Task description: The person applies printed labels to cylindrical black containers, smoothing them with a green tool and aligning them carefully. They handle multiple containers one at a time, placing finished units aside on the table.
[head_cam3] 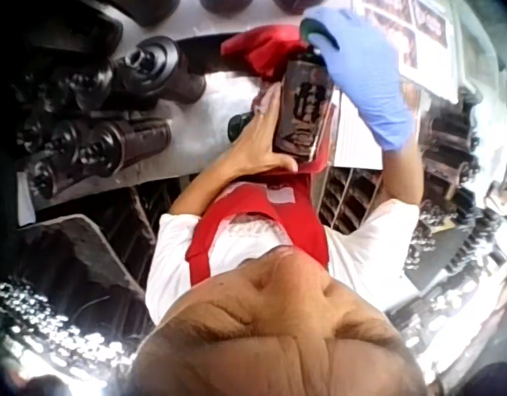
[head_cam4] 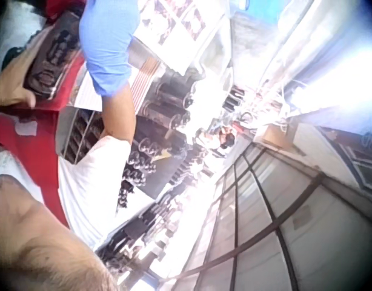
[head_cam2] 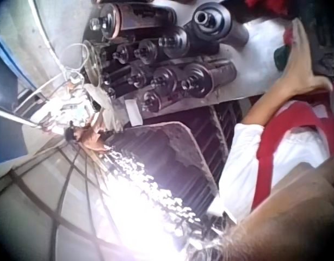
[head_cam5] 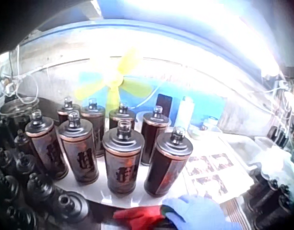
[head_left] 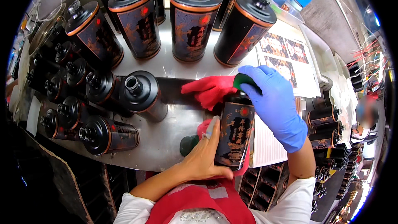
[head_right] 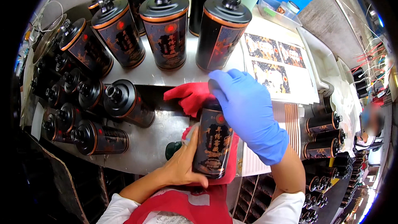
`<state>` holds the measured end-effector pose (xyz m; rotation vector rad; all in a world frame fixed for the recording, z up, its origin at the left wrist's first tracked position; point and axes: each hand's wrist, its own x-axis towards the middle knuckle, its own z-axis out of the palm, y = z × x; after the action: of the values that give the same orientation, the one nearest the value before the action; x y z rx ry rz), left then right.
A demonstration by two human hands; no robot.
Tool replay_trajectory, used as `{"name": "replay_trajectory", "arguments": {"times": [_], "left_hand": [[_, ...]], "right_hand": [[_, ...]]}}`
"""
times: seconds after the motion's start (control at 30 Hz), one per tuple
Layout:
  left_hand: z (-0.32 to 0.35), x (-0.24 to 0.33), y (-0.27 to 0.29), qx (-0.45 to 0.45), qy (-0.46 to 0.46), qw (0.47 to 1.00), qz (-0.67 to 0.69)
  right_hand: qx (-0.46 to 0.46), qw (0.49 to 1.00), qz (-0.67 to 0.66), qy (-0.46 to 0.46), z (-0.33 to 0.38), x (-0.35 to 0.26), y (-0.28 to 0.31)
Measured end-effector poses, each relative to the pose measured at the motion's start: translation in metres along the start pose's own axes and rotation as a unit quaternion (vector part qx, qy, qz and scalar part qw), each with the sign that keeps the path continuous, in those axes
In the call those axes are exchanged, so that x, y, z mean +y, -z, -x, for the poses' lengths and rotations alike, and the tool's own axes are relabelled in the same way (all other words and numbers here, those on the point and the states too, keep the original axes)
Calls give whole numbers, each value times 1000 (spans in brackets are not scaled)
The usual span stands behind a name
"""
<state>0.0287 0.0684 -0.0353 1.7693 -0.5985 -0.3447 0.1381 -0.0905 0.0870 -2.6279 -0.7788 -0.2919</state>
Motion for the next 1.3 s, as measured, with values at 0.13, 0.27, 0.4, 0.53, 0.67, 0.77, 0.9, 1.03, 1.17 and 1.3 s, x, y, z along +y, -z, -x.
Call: {"name": "replay_trajectory", "arguments": {"times": [0.13,0.27,0.4,0.53,0.67,0.77,0.9,1.03,1.17,1.3], "left_hand": [[17,-19,-17,56,-65,993,-77],[19,-11,-20,143,-107,982,-68],[22,-13,-22,195,-126,971,-58],[20,-12,-26,214,-143,963,-83],[22,-9,-30,209,-155,961,-91],[20,-6,-34,202,-159,961,-105],[17,-4,-37,223,-162,959,-67],[20,-17,-43,230,-175,956,-48],[20,-8,-40,207,-177,961,-53],[19,-7,-40,225,-184,953,-85]], "right_hand": [[-56,995,46,63,0,-9,-9],[41,991,63,114,23,9,-6],[-4,991,-87,98,129,-27,-11],[-70,995,-63,28,165,-56,-1],[54,971,-197,-125,97,-6,-5],[185,977,-104,-17,52,28,-3],[167,975,33,141,75,11,-27],[-12,986,-70,151,167,-37,-25],[-12,982,-187,22,181,-47,-13],[166,976,-141,-24,97,-8,-6]]}}
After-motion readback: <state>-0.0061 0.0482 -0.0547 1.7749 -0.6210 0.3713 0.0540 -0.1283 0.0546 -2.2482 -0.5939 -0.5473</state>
